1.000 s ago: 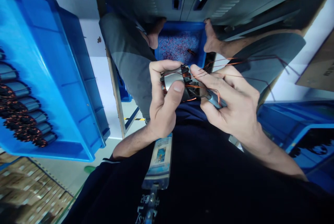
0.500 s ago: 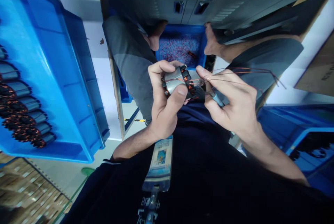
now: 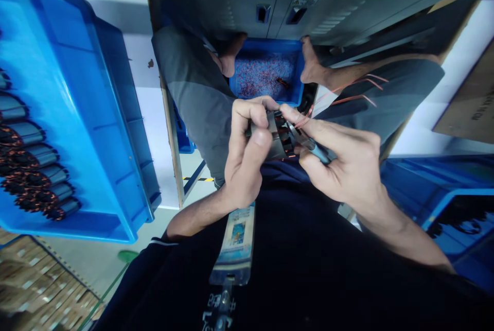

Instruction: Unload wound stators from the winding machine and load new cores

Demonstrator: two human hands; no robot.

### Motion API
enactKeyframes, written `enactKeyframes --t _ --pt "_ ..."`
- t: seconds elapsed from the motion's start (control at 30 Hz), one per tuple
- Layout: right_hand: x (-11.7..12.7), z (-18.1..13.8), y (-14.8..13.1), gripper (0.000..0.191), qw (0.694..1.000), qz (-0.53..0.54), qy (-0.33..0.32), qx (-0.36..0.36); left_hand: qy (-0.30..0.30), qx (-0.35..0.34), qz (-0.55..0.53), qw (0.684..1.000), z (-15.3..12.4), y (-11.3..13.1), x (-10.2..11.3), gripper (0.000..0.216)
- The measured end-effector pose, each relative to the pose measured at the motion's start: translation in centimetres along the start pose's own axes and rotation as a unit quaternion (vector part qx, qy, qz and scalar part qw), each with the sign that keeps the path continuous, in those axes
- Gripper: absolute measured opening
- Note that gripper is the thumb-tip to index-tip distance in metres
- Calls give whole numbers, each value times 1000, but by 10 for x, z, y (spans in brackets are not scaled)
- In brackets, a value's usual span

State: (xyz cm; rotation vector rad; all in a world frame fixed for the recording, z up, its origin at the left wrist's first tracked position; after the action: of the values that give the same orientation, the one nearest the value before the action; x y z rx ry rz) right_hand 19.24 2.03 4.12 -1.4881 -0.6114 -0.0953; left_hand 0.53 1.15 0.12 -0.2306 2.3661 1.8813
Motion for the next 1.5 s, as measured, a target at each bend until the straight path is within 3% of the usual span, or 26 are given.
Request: enactKeyframes --t 0.1,0.27,0.53,0.77,0.87,1.0,1.2,1.3,1.4,1.5 --pt "-3 -3 5 66 1000 27 -7 -6 30 11 -26 999 1 2 -5 24" --pt "-2 3 2 61 1000 -5 -6 -1 19 -29 -14 999 2 6 -11 20" --pt "2 4 1 61 999 -33 18 26 37 -26 -8 999 1 2 -12 20" --pt "-7 18 23 54 997 52 50 -21 26 77 -77 994 3 3 4 17" --pt "-7 18 38 51 996 26 79 -32 29 51 -25 998 3 5 32 32" --pt "-10 10 64 61 998 5 64 -22 47 -59 117 990 2 19 75 48" --pt "-31 1 84 76 999 -8 -30 -28 48 -177 269 946 -2 53 107 56" --pt "-40 -1 82 75 998 -18 -51 -21 84 -212 343 911 -3 73 141 62" --pt "-42 1 79 64 996 -26 -76 -36 113 -156 474 859 2 105 200 64" --pt "-43 2 80 58 995 -20 -83 -59 107 16 621 776 19 135 268 61"
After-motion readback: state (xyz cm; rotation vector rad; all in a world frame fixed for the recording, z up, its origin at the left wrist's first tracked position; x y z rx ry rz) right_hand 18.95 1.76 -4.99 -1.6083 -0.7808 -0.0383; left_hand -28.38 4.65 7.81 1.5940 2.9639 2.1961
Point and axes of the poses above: each hand's wrist, its own z-axis towards the middle knuckle, its own x-axis out of the back of the hand, y = z × x, the point moved 1 cm from there along z, towards the middle knuckle, and after that the axes turned 8 degrees about z, right-handed, at the moved point
